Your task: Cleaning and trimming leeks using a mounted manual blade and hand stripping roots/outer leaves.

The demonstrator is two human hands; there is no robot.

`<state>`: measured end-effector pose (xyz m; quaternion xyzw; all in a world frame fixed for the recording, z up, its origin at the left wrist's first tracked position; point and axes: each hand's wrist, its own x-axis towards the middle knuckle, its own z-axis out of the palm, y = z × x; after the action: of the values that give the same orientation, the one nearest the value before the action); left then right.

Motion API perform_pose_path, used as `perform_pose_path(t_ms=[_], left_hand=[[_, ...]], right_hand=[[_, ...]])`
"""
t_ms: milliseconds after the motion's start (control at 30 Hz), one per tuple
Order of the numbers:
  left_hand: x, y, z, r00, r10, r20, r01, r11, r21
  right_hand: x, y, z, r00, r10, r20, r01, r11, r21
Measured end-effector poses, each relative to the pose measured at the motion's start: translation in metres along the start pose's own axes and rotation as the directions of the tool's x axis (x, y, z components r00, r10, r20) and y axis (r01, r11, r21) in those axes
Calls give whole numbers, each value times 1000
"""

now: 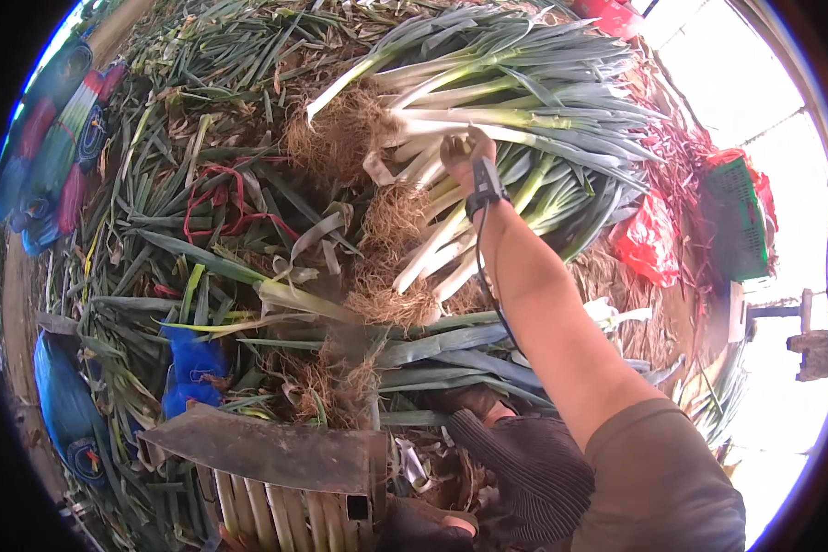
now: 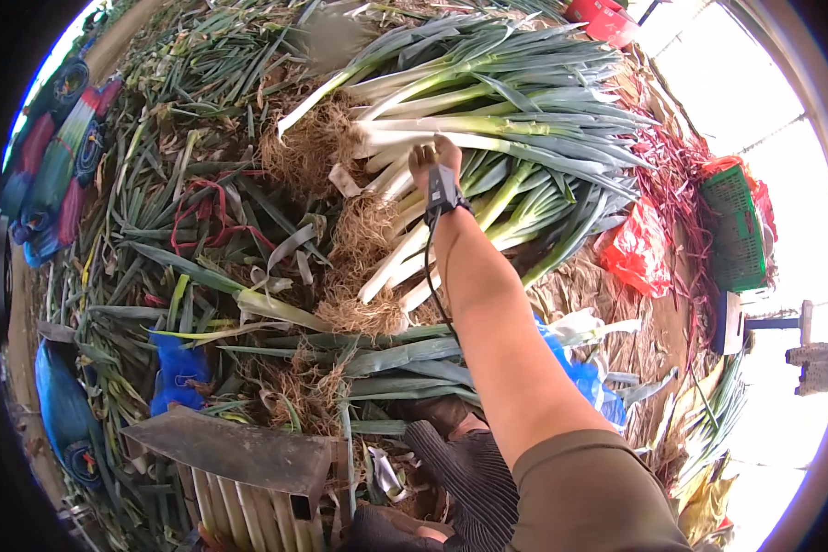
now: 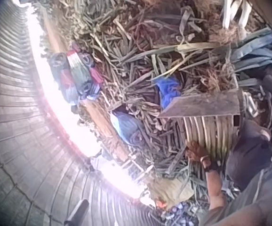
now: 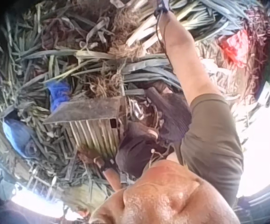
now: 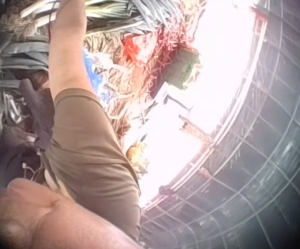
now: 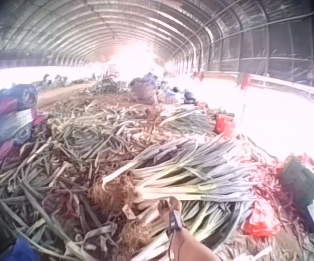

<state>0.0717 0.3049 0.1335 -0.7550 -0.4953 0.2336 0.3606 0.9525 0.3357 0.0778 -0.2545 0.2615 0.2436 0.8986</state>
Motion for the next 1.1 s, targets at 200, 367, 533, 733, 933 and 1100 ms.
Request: perform_pose_path(t_ms=[200,367,533,733,933,1100], left_hand=[[6,7,-28,1000,14,-9,-14,1000,2],[0,5,-26,997,60,-39,-56,992,110],[38,14,-102,932,-292,215,360,814,-456],[37,13,-86,928,-371,37,318,735,-599],[35,7,-116,891,-410,195,440,672,-595],[26,6,-132,873,-427,237,469,599,-648]], right_hand=[[-32,-30,28,887,53,460,-8,995,-99],[-128,3,61,651,92,754,-165,986,23],[-194,39,90,698,141,702,-294,950,101],[-228,28,109,500,324,803,-480,876,-54],[-412,81,123,52,407,912,-56,913,-404],[-536,130,84,-51,490,870,378,816,-437]])
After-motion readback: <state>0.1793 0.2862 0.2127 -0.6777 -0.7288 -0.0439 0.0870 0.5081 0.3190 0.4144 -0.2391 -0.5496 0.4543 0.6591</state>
